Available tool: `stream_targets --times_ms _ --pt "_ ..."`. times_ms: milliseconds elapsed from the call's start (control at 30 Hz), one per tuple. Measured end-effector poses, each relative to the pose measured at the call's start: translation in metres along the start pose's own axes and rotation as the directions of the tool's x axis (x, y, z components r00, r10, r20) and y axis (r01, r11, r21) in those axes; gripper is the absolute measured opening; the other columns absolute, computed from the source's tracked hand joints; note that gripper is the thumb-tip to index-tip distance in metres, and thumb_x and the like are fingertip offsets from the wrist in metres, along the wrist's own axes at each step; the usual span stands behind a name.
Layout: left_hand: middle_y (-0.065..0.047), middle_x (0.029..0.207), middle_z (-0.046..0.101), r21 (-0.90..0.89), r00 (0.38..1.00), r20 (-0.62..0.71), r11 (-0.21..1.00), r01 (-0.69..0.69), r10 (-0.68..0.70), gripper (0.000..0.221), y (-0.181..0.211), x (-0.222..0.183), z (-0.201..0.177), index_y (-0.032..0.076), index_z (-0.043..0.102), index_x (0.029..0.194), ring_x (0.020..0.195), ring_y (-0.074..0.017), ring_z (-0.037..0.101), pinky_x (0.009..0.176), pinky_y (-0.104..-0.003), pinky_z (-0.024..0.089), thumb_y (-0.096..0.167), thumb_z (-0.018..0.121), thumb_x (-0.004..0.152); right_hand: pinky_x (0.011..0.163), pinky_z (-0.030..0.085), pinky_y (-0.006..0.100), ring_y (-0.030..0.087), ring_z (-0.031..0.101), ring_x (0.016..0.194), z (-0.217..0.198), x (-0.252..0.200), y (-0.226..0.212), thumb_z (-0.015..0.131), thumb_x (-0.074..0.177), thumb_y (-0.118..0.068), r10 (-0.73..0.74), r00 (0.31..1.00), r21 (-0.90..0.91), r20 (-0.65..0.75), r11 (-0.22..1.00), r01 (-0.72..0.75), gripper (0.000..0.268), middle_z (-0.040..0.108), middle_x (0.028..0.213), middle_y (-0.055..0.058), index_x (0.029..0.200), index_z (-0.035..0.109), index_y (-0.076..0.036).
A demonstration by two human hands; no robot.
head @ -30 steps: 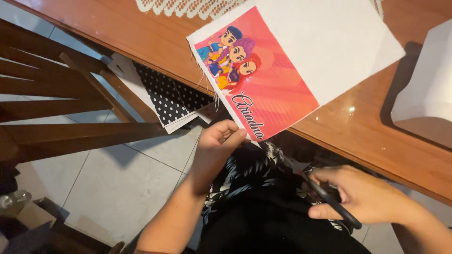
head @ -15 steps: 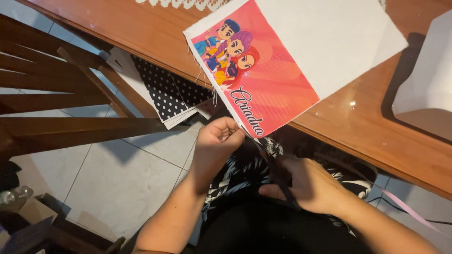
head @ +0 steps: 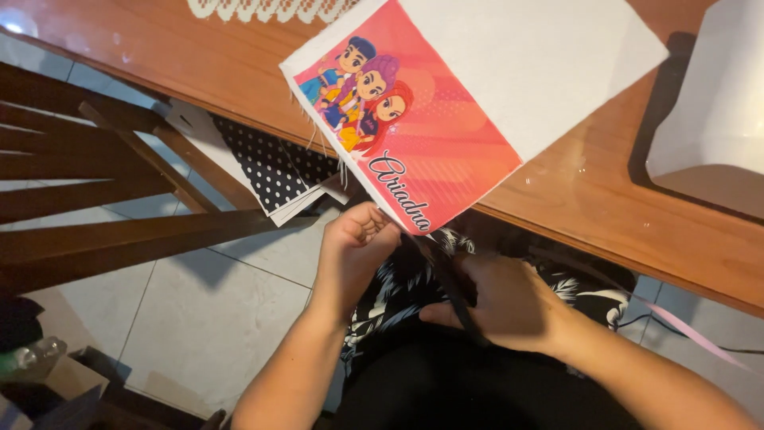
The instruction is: The person is sewing a printed design onto a white fabric and then cutting the excess material with scissors.
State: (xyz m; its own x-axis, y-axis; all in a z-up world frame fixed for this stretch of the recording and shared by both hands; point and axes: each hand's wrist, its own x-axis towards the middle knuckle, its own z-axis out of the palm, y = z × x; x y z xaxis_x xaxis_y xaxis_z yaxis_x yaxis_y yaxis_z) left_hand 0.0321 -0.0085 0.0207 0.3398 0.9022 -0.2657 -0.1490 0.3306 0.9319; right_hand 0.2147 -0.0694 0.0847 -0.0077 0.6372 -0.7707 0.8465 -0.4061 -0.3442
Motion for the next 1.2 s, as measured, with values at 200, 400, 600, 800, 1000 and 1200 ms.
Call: stream_targets --times_ms 200,400,600,800,1000,1200 --pt "0.002 0.084 0.069 -0.013 1.000 -0.008 1.000 -0.001 0.001 0.013 -0.006 0.002 0.000 0.006 0.067 0.084 0.078 -0.0038 0.058 0.075 -0.021 0.049 -0.004 0.064 0.092 0.069 0.048 0.040 0.029 0.070 0.081 0.002 0.004 0.010 0.067 0.070 -0.082 -0.085 0.996 -0.021 -0.030 0.996 0.085 0.063 0.075 0.082 0.003 0.082 0.062 -0.020" --pt "0.002 0.073 0.065 0.081 1.000 0.000 0.996 -0.024 0.025 0.013 -0.003 0.000 -0.001 0.007 0.068 0.083 0.068 -0.0046 0.052 0.066 -0.022 0.043 -0.002 0.059 0.082 0.078 0.049 0.037 0.028 0.070 0.087 0.011 0.007 0.020 0.070 0.068 -0.083 -0.100 0.991 0.009 -0.092 0.995 0.101 0.065 0.076 0.085 0.003 0.078 0.063 -0.020" --pt "0.004 0.074 0.066 0.070 0.998 0.033 0.996 -0.050 0.047 0.013 -0.008 0.000 0.000 0.008 0.068 0.082 0.068 -0.0023 0.055 0.068 -0.019 0.044 0.008 0.066 0.095 0.071 0.052 0.044 0.035 0.072 0.082 0.032 0.017 0.042 0.065 0.073 -0.086 -0.162 0.978 -0.045 -0.130 0.987 0.157 0.066 0.076 0.082 0.005 0.082 0.065 -0.020" --pt "0.008 0.069 0.050 0.132 1.000 -0.016 0.991 -0.011 0.013 0.019 -0.009 -0.002 0.003 0.012 0.061 0.075 0.066 -0.0025 0.039 0.064 -0.020 0.032 0.006 0.065 0.092 0.073 0.051 0.041 0.035 0.071 0.085 0.025 0.007 0.038 0.068 0.076 -0.084 -0.095 0.990 -0.067 -0.108 0.994 0.088 0.064 0.075 0.081 0.009 0.075 0.064 -0.021" --pt "0.008 0.069 0.051 0.126 1.000 -0.017 0.992 -0.004 0.006 0.015 -0.012 -0.004 0.004 0.010 0.067 0.077 0.066 -0.0029 0.040 0.064 -0.020 0.032 0.006 0.067 0.092 0.073 0.052 0.043 0.035 0.071 0.082 0.032 0.010 0.048 0.065 0.077 -0.085 -0.117 0.985 -0.091 -0.127 0.990 0.106 0.064 0.075 0.077 0.006 0.075 0.065 -0.022" --pt "0.007 0.068 0.052 0.133 0.998 -0.048 0.991 -0.033 0.039 0.014 -0.022 -0.004 0.004 0.011 0.065 0.075 0.065 -0.0036 0.040 0.064 -0.021 0.032 0.009 0.068 0.089 0.076 0.053 0.044 0.035 0.071 0.084 0.038 0.013 0.053 0.060 0.079 -0.086 -0.125 0.983 -0.133 -0.136 0.985 0.107 0.065 0.075 0.080 0.006 0.077 0.067 -0.022"
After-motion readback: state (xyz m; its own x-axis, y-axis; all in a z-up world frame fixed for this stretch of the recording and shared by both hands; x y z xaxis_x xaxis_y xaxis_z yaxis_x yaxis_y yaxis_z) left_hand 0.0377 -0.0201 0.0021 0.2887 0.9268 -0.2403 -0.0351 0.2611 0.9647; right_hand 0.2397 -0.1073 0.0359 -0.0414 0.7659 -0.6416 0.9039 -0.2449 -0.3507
